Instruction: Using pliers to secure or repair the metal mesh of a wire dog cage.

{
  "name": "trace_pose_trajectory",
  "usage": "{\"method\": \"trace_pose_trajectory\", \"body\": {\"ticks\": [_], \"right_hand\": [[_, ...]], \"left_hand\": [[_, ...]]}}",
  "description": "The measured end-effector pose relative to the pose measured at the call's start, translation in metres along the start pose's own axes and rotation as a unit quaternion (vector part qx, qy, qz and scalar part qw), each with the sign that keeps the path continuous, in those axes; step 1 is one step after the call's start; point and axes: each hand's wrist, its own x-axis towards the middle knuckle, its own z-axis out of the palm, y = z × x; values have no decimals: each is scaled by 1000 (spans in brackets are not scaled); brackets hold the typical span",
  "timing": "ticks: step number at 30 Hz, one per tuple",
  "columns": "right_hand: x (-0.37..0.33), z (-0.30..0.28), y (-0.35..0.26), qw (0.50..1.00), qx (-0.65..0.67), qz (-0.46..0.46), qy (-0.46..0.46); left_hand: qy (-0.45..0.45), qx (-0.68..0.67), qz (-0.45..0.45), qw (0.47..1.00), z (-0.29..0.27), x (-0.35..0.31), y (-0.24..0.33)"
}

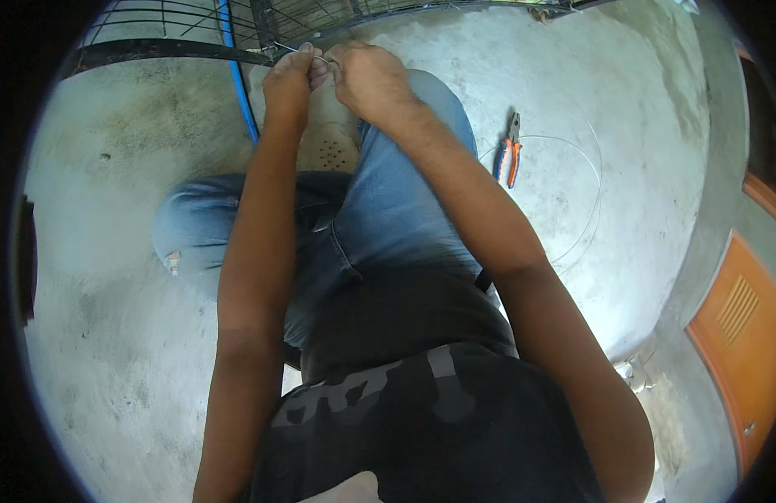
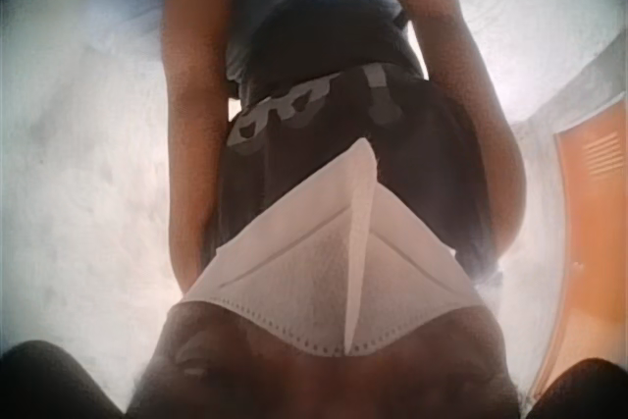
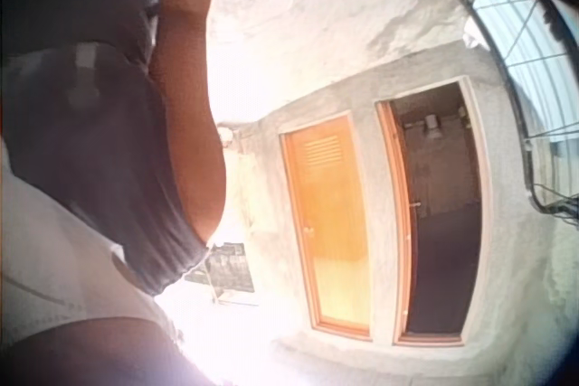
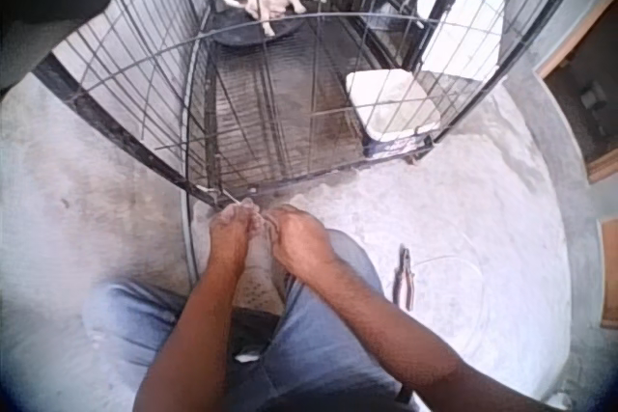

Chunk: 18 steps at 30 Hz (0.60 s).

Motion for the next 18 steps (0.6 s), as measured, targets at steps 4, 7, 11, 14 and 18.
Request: {"method": "trace_pose_trajectory", "body": {"ticks": [4, 7, 11, 14, 18], "right_hand": [[0, 12, 18, 995, -22, 78, -50], [2, 0, 40, 992, -57, 99, -61], [10, -29, 31, 982, -40, 135, -125], [3, -42, 30, 960, -110, 208, -154], [8, -39, 33, 960, -106, 199, -167]], "left_hand": [[-19, 30, -26, 999, 6, 1, -6], [68, -57, -38, 995, 5, 13, -21], [146, -156, -133, 968, -10, 41, -31], [157, -175, -208, 950, 15, 44, -15], [146, -175, -277, 934, 8, 74, -23]]}}
